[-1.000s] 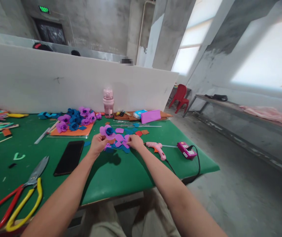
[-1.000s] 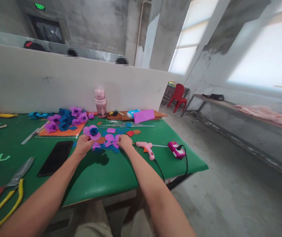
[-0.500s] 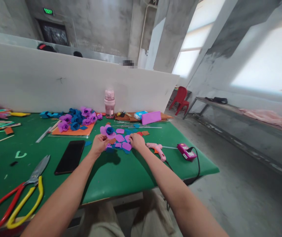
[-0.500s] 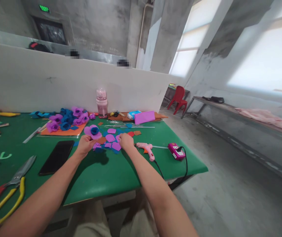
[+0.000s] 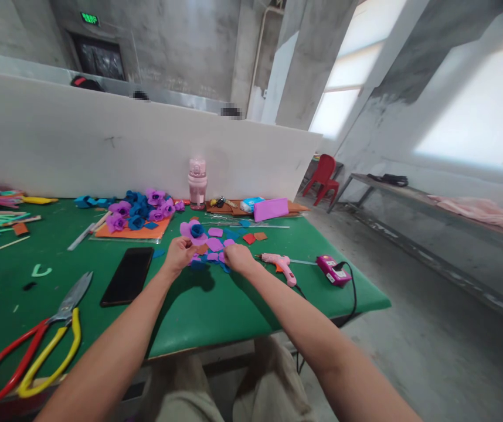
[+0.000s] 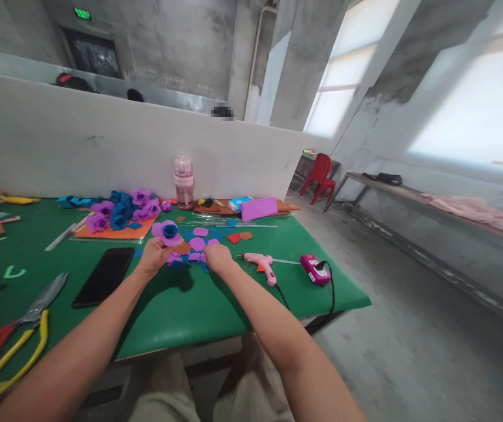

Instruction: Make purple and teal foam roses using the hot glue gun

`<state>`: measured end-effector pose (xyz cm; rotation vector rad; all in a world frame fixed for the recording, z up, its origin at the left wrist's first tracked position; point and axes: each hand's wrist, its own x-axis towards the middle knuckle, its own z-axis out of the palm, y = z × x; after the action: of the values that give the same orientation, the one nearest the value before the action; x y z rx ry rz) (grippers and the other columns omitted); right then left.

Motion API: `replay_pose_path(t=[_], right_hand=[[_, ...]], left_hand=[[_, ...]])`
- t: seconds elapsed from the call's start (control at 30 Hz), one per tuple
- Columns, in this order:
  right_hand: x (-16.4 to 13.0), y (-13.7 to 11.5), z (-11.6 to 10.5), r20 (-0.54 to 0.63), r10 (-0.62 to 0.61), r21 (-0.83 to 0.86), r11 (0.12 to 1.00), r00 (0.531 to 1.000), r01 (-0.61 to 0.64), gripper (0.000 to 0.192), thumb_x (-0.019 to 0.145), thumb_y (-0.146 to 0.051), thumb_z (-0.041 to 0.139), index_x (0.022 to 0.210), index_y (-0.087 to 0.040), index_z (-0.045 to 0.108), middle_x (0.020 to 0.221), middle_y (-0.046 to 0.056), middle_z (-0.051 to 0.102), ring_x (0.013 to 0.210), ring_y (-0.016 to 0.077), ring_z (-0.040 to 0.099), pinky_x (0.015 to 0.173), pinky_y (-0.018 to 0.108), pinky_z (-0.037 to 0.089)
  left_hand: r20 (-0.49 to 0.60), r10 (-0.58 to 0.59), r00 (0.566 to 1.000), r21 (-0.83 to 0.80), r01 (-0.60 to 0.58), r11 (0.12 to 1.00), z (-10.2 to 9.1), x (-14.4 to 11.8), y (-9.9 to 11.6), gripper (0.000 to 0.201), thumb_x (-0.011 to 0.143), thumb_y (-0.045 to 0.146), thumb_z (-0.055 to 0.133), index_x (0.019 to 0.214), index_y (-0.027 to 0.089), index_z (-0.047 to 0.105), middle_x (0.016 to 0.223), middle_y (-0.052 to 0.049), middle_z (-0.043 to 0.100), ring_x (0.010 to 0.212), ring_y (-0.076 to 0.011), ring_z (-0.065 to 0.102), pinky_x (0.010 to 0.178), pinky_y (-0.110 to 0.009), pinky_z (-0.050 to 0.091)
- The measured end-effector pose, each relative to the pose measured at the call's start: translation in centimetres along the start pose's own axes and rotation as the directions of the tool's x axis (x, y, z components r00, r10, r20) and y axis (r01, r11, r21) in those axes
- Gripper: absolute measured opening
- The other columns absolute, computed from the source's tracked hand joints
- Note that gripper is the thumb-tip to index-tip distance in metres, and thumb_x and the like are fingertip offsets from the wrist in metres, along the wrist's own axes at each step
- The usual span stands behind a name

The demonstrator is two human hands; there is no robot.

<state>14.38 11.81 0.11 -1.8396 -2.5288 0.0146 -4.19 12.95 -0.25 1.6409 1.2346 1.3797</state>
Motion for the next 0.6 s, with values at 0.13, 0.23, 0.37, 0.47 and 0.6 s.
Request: replay_pose_path(t=[0.13,0.23,0.37,0.47,0.6], right_hand=[[0.01,0.27,0.19,-0.008,0.020,-0.008,1.000,1.000,-0.020,0.022,0.081,-0.018,0.047,0.091,-0.015,0.067,0.095,0.014,0.068,0.095,0.0245,0.063,0.077,0.028,0.046],[-0.01,0.48,0.29,-0.008,0.026,-0.006,1.000,1.000,-0.026,0.023,0.081,-0.020,0.046,0.090,-0.015,0.067,0.095,0.014,0.068,0.092,0.0242,0.064,0.075,0.029,0.047],[-0.11,0.51,0.17,0.002,0.006,0.003,1.000,1.000,-0.006,0.021,0.079,-0.021,0.050,0.091,-0.017,0.066,0.095,0.012,0.068,0.092,0.0231,0.063,0.075,0.027,0.047],[-0.18,0.31,0.09,0.000,-0.007,0.003,1.000,1.000,0.007,0.021,0.079,-0.020,0.050,0.092,-0.016,0.066,0.096,0.013,0.068,0.095,0.0236,0.063,0.077,0.028,0.047],[-0.19,0.19,0.10,-0.014,0.001,0.003,1.000,1.000,-0.001,0.021,0.081,-0.022,0.049,0.090,-0.016,0.067,0.093,0.013,0.068,0.094,0.0239,0.063,0.077,0.028,0.046]], left_hand=[[0.005,-0.003,1.000,-0.004,0.003,1.000,0.00,0.03,-0.06,0.023,0.057,0.029,0.065,0.044,0.015,0.052,0.038,0.006,0.037,0.043,-0.0079,0.035,0.042,-0.021,0.023],[-0.001,0.000,1.000,-0.010,0.000,1.000,-0.01,-0.01,0.01,0.024,0.058,0.029,0.064,0.043,0.016,0.050,0.038,0.006,0.037,0.043,-0.0084,0.036,0.042,-0.022,0.023],[0.006,0.006,1.000,-0.002,-0.006,1.000,-0.02,-0.07,0.10,0.024,0.057,0.028,0.064,0.043,0.016,0.050,0.039,0.006,0.038,0.043,-0.0083,0.036,0.043,-0.022,0.023],[0.013,0.002,1.000,0.001,-0.002,1.000,0.02,-0.09,0.12,0.022,0.058,0.029,0.064,0.045,0.015,0.052,0.040,0.005,0.039,0.043,-0.0082,0.036,0.043,-0.022,0.024],[0.012,-0.002,1.000,-0.011,0.002,1.000,0.04,-0.08,0.09,0.021,0.058,0.029,0.064,0.047,0.015,0.054,0.039,0.005,0.040,0.043,-0.0081,0.036,0.042,-0.021,0.024]])
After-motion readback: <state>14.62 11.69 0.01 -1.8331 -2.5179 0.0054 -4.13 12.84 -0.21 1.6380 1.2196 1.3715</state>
